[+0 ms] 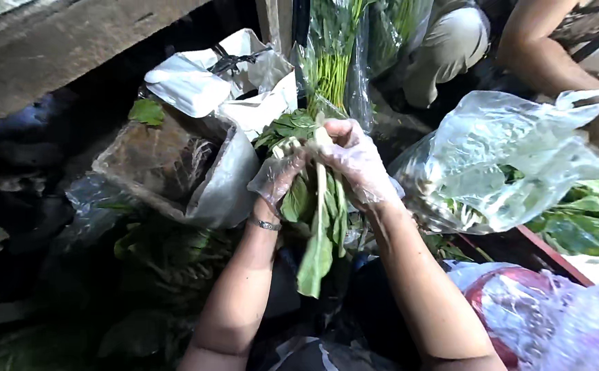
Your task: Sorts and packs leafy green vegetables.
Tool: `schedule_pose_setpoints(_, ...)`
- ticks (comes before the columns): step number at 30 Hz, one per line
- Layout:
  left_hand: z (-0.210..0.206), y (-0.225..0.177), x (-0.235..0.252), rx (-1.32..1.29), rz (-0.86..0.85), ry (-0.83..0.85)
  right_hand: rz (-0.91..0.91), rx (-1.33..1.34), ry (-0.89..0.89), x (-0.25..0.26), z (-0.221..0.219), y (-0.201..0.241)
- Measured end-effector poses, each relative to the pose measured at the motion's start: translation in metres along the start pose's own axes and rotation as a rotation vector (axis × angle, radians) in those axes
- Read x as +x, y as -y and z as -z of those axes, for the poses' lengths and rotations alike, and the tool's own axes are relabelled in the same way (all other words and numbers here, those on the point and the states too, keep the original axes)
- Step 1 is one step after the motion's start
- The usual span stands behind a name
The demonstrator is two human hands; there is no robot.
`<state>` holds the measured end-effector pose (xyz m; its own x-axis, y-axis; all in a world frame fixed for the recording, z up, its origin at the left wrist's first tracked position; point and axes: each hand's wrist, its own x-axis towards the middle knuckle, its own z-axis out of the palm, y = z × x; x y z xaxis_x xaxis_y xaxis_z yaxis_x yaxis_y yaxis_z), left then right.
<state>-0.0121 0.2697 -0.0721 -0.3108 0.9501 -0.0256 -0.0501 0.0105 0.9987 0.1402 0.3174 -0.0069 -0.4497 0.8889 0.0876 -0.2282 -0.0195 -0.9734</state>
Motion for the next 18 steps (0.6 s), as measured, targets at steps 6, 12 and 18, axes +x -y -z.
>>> schedule_pose_setpoints(6, 0.073, -0.025, 0.000, -0.386, -0.315, 0.122, 0.040, -0.040, -0.211, -0.026, 0.076, 0.022)
schedule_pose_setpoints(12, 0.142, -0.006, 0.026, -1.032, -0.485, 0.489, 0.035, 0.483, -0.153, -0.023, 0.130, -0.020)
schedule_pose_setpoints(18, 0.160, -0.017, 0.024, -1.201, -0.269, 0.579, -0.030, 0.641, 0.010, -0.015, 0.120, -0.047)
